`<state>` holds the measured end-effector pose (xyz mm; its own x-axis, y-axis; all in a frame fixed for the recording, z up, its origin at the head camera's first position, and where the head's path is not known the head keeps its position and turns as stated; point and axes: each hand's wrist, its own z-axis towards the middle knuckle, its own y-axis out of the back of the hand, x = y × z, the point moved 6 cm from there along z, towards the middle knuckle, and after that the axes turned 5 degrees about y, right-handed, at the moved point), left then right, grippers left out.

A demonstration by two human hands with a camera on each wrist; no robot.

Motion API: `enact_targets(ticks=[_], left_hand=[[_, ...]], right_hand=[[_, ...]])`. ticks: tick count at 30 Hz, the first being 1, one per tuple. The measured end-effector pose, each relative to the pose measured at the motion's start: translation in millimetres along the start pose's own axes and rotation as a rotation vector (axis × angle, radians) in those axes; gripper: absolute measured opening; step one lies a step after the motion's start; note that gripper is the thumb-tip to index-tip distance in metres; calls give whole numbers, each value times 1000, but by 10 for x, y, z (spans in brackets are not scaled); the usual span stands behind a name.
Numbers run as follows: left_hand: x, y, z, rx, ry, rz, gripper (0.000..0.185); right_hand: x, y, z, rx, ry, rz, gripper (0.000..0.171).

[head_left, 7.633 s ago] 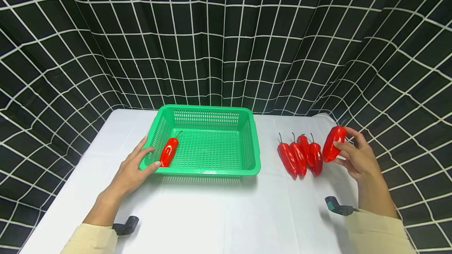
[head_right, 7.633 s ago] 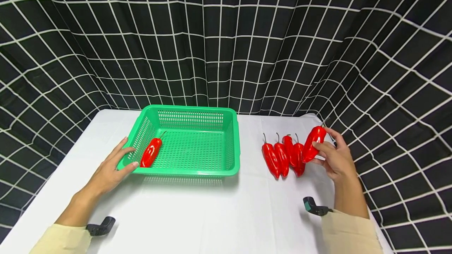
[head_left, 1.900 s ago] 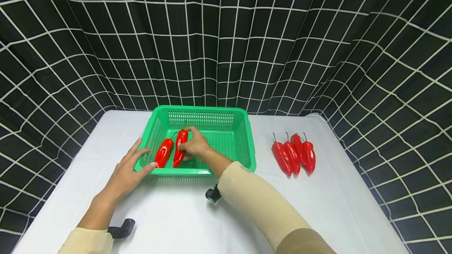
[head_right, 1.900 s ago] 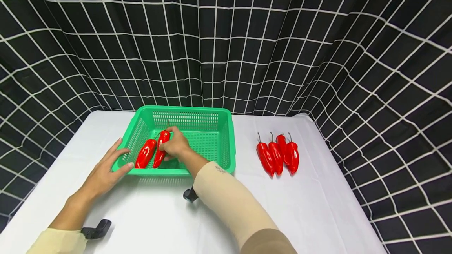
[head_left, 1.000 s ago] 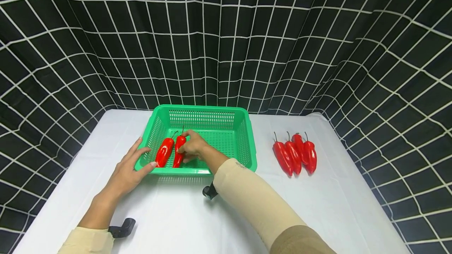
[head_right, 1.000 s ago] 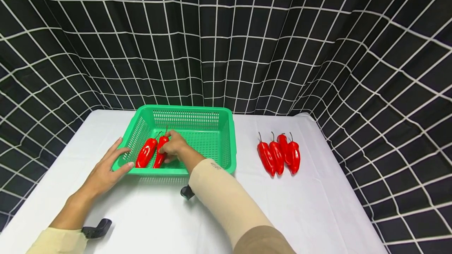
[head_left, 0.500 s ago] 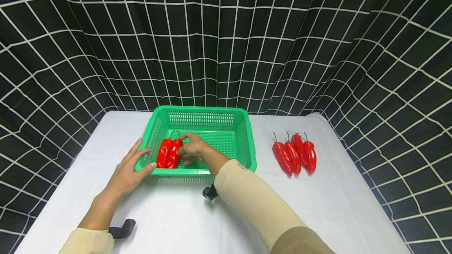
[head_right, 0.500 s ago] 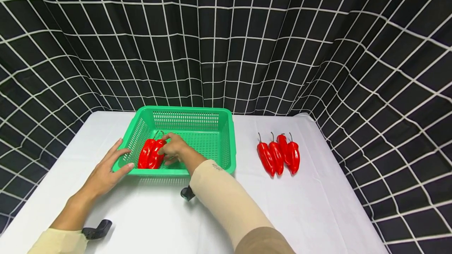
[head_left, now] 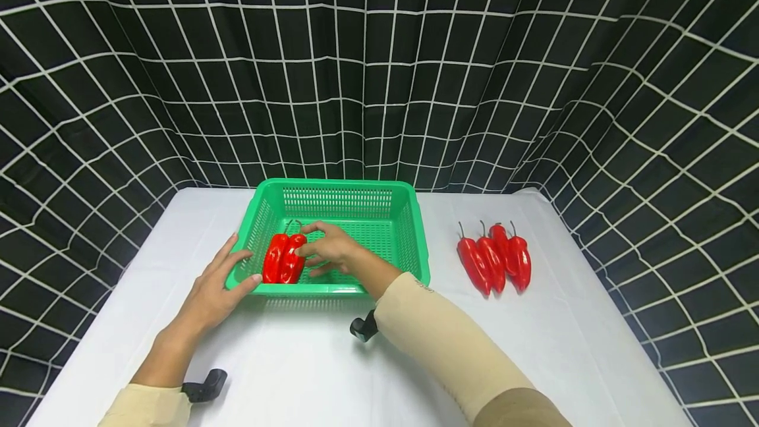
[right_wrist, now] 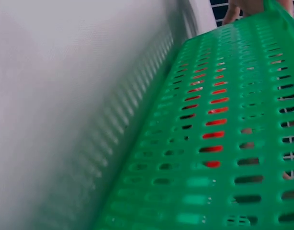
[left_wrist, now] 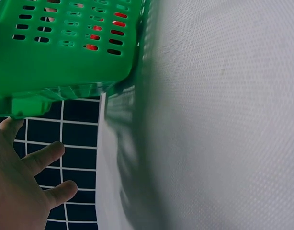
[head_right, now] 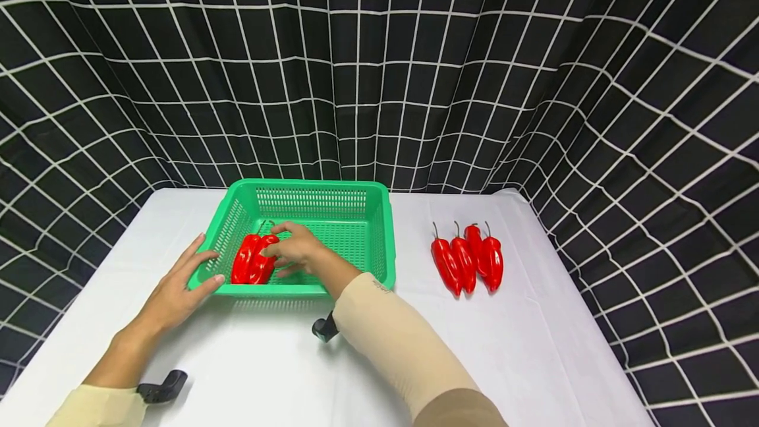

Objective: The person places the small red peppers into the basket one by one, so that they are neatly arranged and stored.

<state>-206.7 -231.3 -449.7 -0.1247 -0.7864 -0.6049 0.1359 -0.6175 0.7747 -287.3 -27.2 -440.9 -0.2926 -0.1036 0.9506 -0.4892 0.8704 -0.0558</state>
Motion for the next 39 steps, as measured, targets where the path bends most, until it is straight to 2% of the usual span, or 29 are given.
enact_targets(ticks=[8,20,26,39], left_hand=[[3,4,5,-10,3,-1,48],[-52,38,10,-14,-9,-16,50],[-7,16,4,-15,-2,-18,49],[-2,-6,-10,-11,4,-39,49]], right_hand=[[160,53,-165,16,46,46,47],[486,267,-517,39,226,129,50],[599,358,-694,42,298,135,48],[726,540,-1016,23,378,134,49]])
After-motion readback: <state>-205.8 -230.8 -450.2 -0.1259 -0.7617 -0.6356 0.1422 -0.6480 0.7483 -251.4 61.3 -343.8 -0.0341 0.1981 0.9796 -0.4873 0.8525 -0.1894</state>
